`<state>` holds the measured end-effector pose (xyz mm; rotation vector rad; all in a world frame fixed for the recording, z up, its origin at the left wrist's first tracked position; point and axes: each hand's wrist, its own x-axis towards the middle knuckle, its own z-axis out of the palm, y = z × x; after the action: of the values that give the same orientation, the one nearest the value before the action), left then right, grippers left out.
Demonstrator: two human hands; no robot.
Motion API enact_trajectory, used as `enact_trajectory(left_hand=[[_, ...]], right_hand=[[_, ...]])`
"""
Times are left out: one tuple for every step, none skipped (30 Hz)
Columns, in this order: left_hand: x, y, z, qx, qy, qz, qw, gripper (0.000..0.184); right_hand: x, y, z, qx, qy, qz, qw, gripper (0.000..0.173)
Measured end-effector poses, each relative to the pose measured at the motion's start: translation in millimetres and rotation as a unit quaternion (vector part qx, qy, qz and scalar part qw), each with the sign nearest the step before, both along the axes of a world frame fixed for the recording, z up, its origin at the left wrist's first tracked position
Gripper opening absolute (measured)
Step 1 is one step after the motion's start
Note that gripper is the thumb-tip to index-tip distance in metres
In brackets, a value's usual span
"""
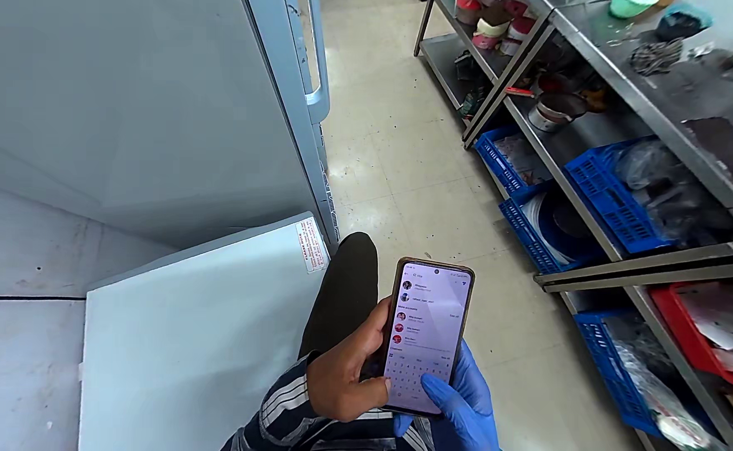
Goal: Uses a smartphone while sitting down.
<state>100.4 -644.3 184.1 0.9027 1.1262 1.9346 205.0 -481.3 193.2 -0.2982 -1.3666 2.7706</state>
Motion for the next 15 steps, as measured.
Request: enact_trajectory(left_hand=[[0.0, 0.0, -0.4, 0.002, 0.000, 0.000, 1.000, 0.090], [0.1, -0.1, -0.6, 0.002, 0.002, 0.002, 1.000, 0.090], [0.2, -0.2, -0.8, 0.002, 0.002, 0.003, 1.000, 0.091], [0.5, -0.2, -1.0, 0.002, 0.002, 0.006, 1.000, 0.091], [0.9, -0.2, -1.1, 0.002, 0.002, 0.008, 1.000, 0.091], [1.0, -0.3, -1.2, 0.001, 0.004, 0.010, 1.000, 0.091], [1.1, -0.4, -1.3, 0.000, 0.005, 0.010, 1.000, 0.090], [1.3, -0.5, -1.3, -0.001, 0.005, 0.012, 1.000, 0.090], [1.5, -0.6, -1.3, -0.002, 0.003, 0.013, 1.000, 0.090], [1.5, -0.8, -1.4, -0.001, 0.002, 0.013, 1.000, 0.090], [1.4, -0.8, -1.8, -0.001, 0.003, 0.013, 1.000, 0.089], [1.2, -0.7, -2.0, 0.000, 0.004, 0.012, 1.000, 0.089], [0.9, -0.7, -2.2, 0.000, 0.005, 0.010, 1.000, 0.089], [0.7, -0.8, -2.1, 0.000, 0.005, 0.009, 1.000, 0.089], [0.8, -0.9, -2.0, -0.001, 0.004, 0.009, 1.000, 0.089]], right_hand=[[-0.2, -0.5, 0.8, 0.001, -0.008, -0.003, 1.000, 0.050], [-0.5, -0.9, 1.5, 0.002, -0.013, -0.005, 1.000, 0.049], [-0.9, -1.3, 1.9, 0.004, -0.015, -0.007, 1.000, 0.049], [-1.0, -1.5, 1.9, 0.005, -0.016, -0.007, 1.000, 0.049], [-0.9, -1.6, 1.9, 0.007, -0.015, -0.007, 1.000, 0.049], [-0.8, -1.8, 2.0, 0.009, -0.015, -0.007, 1.000, 0.050], [-0.8, -1.9, 1.9, 0.011, -0.014, -0.007, 1.000, 0.050], [-0.9, -1.9, 1.6, 0.011, -0.013, -0.007, 1.000, 0.050], [-1.0, -2.0, 1.6, 0.011, -0.012, -0.007, 1.000, 0.051], [-1.2, -2.2, 1.7, 0.011, -0.014, -0.008, 1.000, 0.051], [-1.3, -2.5, 1.9, 0.012, -0.016, -0.008, 1.000, 0.051], [-1.3, -2.8, 2.2, 0.013, -0.017, -0.009, 1.000, 0.051], [-1.1, -3.1, 2.3, 0.014, -0.018, -0.009, 1.000, 0.052], [-1.2, -3.4, 2.4, 0.016, -0.020, -0.010, 1.000, 0.052], [-1.0, -3.7, 2.6, 0.016, -0.022, -0.011, 1.000, 0.052]])
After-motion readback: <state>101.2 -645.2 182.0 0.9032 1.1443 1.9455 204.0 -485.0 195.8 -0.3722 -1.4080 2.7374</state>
